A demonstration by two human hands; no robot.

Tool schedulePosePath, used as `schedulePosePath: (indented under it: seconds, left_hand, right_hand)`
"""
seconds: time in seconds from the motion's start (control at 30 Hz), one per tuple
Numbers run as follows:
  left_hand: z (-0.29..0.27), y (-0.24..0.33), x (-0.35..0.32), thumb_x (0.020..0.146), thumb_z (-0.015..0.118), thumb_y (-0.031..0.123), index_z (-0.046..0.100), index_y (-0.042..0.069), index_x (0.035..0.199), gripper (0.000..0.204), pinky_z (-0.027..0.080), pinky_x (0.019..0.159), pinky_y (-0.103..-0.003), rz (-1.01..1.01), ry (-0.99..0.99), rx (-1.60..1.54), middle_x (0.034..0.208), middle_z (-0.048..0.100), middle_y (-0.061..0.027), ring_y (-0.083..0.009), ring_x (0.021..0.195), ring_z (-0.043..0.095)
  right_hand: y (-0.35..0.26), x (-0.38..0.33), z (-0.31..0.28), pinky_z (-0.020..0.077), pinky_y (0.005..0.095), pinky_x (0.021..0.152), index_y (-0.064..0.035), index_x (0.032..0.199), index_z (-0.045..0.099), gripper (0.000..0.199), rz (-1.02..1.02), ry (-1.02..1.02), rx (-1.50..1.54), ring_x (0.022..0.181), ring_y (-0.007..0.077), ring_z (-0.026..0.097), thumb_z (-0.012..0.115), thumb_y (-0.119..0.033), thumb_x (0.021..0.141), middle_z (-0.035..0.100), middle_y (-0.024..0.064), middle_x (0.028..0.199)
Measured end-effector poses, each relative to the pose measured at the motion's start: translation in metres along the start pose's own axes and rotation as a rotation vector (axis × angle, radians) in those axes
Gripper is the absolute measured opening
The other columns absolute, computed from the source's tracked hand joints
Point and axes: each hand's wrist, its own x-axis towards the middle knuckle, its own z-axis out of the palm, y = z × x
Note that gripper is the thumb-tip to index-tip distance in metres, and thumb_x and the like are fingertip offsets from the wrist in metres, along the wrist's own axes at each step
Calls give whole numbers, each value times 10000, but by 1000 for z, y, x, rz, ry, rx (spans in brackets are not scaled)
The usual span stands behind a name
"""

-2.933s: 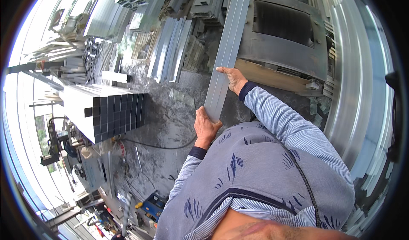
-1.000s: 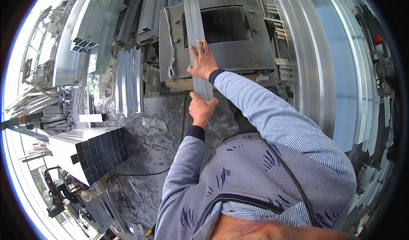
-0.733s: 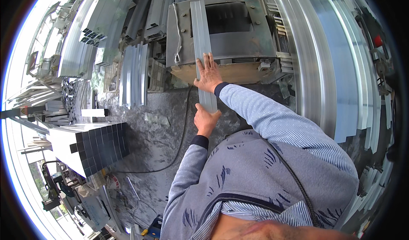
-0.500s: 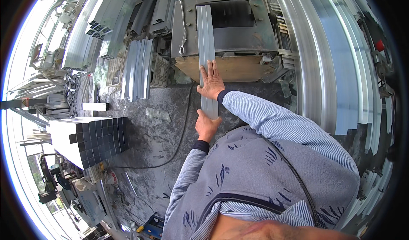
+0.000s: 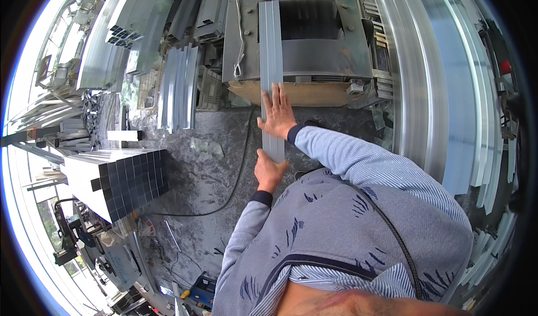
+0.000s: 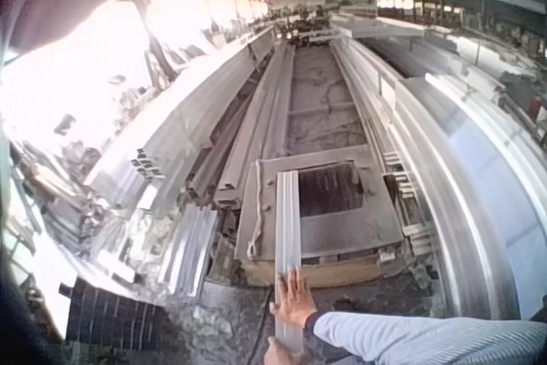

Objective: The person repeatedly picks up long silver metal profiles from a pile, carries them to a machine, places them on the machine's surface, and returns to the pile. The cycle repeats multiple times with no visible cutting or further processing shown.

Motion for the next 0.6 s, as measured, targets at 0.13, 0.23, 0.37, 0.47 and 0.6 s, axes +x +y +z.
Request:
schedulePosePath:
  seconds: [0.13,0.23,0.37,0.47,0.6]
  left_hand:
    - [-20,71,94,742,942,397,475,-15,1256,807,618,926,-582,68,51,4,1146,759,-315,-518,1064,760]
    - [-38,131,164,768,906,425,481,-30,1236,779,611,928,-587,150,76,-17,1099,771,-336,-527,1051,763]
    - [-60,202,235,759,919,422,488,-29,1259,799,623,937,-553,161,61,35,1107,783,-302,-497,1047,777]
    - [-64,229,253,769,912,428,492,-32,1252,788,626,947,-536,143,42,30,1108,789,-297,-485,1048,786]
    - [-53,219,234,758,914,419,494,-35,1247,789,625,952,-540,146,36,15,1116,787,-309,-491,1063,783]
  right_hand:
    - [48,110,-16,217,719,1317,-74,1717,386,1009,27,51,-39,1695,516,92,714,-597,919,202,308,1803]
    - [86,195,-37,201,718,1322,-130,1737,377,1007,85,48,-110,1707,455,119,704,-622,922,207,255,1824]
    - [131,283,-65,164,689,1332,-154,1740,388,999,136,44,-212,1699,409,157,692,-663,936,262,217,1809]
    - [149,309,-74,182,672,1332,-174,1741,401,955,148,25,-255,1699,402,178,686,-643,960,270,214,1809]
    - [145,282,-69,174,682,1341,-179,1750,375,957,151,26,-237,1716,409,142,679,-637,967,224,213,1831]
